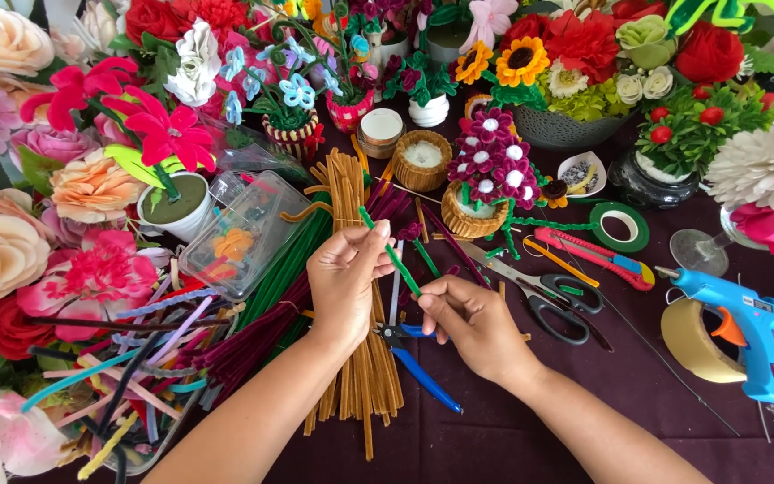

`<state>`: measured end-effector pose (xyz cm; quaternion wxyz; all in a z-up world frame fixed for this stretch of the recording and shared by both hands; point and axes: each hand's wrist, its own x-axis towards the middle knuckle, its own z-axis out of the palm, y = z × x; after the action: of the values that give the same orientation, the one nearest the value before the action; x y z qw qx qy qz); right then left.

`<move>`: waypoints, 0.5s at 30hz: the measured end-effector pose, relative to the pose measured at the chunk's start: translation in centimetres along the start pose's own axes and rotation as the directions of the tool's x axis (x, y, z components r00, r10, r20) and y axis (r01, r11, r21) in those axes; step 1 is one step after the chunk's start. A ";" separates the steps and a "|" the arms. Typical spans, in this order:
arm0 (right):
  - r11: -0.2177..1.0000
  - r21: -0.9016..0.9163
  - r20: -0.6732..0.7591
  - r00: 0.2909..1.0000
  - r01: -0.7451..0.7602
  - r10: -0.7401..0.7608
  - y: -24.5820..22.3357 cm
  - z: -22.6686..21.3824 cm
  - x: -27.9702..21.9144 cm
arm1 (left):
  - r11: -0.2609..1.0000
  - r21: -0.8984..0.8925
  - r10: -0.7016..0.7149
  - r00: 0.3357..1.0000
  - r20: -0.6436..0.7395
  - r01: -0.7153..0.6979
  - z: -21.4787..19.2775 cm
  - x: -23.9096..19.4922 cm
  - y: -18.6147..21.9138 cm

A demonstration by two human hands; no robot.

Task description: Assembling artificial flowers by wrapping and shaping pipe cleaners around wooden sticks and cutting them to size.

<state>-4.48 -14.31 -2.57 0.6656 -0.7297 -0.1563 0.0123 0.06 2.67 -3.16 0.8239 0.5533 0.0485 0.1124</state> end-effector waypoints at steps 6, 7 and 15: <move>0.871 -0.465 -0.350 0.871 0.159 -0.345 -0.5 -3.0 -0.1 | 0.999 0.027 0.033 0.999 0.029 -0.034 0.9 -0.8 2.9; 0.871 -0.464 -0.346 0.873 0.160 -0.344 -0.9 -4.4 0.1 | 0.999 0.027 0.034 0.999 0.024 -0.034 0.8 -0.7 3.1; 0.100 -0.993 -0.100 0.836 -0.054 -0.540 -1.0 -12.0 1.3 | 0.366 0.735 0.197 0.820 0.538 -0.570 0.1 -2.5 4.9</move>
<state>-0.70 -25.54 0.04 0.0344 -0.9221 -0.0912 -0.3744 -3.03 3.77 1.25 0.3639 0.8984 -0.1860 0.1609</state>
